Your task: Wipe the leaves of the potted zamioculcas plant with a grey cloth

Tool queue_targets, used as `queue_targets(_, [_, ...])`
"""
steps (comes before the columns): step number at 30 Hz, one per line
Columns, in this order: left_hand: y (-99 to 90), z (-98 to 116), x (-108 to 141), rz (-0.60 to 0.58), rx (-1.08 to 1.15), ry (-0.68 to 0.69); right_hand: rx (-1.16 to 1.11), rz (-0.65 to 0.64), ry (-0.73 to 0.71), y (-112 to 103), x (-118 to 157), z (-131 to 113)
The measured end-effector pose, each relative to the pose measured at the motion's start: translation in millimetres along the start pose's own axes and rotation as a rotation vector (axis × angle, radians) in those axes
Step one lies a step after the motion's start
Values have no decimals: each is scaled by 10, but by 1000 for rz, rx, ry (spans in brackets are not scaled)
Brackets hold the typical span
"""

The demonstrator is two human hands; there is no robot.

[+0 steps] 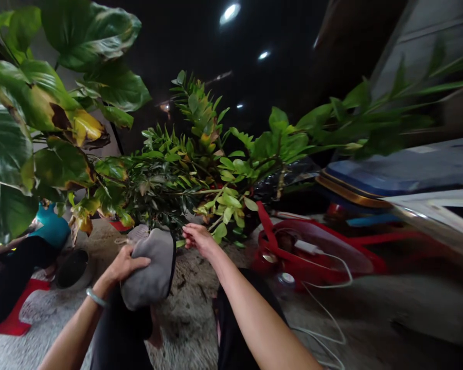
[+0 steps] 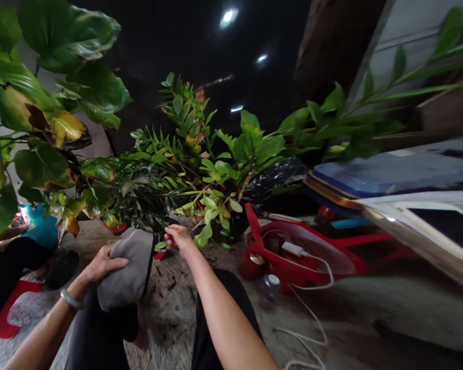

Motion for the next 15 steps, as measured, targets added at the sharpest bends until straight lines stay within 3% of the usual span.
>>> queue_targets(2, [-132,293,-23,122,56,138,-15,-20,-21,10,1,-9])
queue_targets(5, [-364,819,-217,446,135,380,-20,-1,-8,25,-10,-8])
queue_targets(7, [-361,1018,-412,503,134,428,-20,11,0,38,-23,-1])
queue_targets(10, [-112,965,-663,334,93,334,-23,-18,-18,55,-57,21])
queue_targets(12, [122,785,-702,97,-10,228,-19,-21,-37,40,-85,46])
queue_targets(15, [346,601,-548,-283,-181,123,17,-10,-94,-13,-114,70])
Point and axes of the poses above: each hand's wrist, its own x-axis away from the middle knuckle, its own y-axis out of the palm, z = x × y, the point moved 3 cm from there along -x, towards the middle knuckle, and after that the axes turned 7 degrees about y, right-handed, at the moved point
